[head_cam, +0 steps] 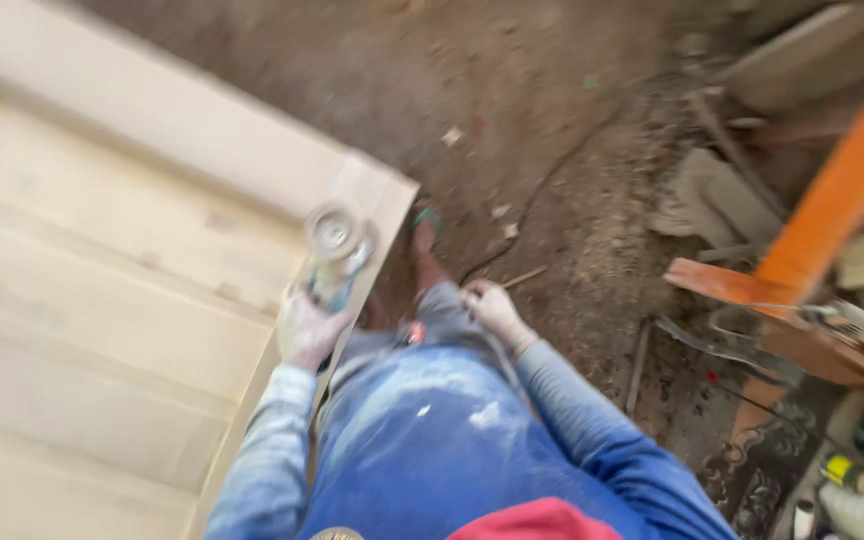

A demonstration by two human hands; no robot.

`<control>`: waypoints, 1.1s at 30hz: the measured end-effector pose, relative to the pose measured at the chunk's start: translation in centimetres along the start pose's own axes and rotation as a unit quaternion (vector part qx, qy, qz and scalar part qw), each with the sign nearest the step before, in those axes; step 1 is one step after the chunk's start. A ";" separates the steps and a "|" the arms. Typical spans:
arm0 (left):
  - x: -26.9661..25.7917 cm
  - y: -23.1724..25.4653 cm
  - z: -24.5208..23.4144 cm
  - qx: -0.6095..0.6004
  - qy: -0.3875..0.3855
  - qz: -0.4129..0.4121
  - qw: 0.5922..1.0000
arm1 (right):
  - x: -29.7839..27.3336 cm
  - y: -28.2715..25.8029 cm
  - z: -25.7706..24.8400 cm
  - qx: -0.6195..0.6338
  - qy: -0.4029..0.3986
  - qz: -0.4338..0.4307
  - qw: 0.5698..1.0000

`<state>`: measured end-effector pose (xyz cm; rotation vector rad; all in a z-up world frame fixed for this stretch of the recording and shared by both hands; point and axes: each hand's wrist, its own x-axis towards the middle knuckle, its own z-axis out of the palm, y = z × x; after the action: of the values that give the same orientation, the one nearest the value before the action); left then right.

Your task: Sanding a wooden door using an angle grinder and manual sandpaper.

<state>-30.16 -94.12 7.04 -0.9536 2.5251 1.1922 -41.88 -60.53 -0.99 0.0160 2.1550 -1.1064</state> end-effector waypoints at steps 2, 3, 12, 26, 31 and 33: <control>1.2 -0.4 1.3 0.038 0.014 -0.013 0.999 | -2.0 0.2 -0.5 0.050 0.027 0.093 0.994; 2.5 1.4 1.2 0.035 0.007 0.018 0.999 | -1.4 0.0 -1.6 0.058 0.057 0.088 0.993; 2.9 -1.5 2.9 0.105 0.022 0.020 0.994 | -1.3 0.1 -0.1 0.112 0.116 0.106 0.981; 12.1 0.7 1.5 -0.220 -0.103 0.093 0.965 | -0.9 -3.5 2.3 -0.048 0.102 0.003 0.994; 13.3 -0.2 2.0 -0.180 -0.123 0.129 0.967 | -1.2 -2.7 2.6 -0.047 0.130 0.012 0.990; 13.5 -1.1 2.2 -0.192 -0.123 0.143 0.963 | -1.5 -2.0 3.2 -0.047 0.130 0.016 0.990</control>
<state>-40.18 -99.35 -0.82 -0.4700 2.3304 1.8094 -39.56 -63.67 0.11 0.1602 2.4276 -1.0313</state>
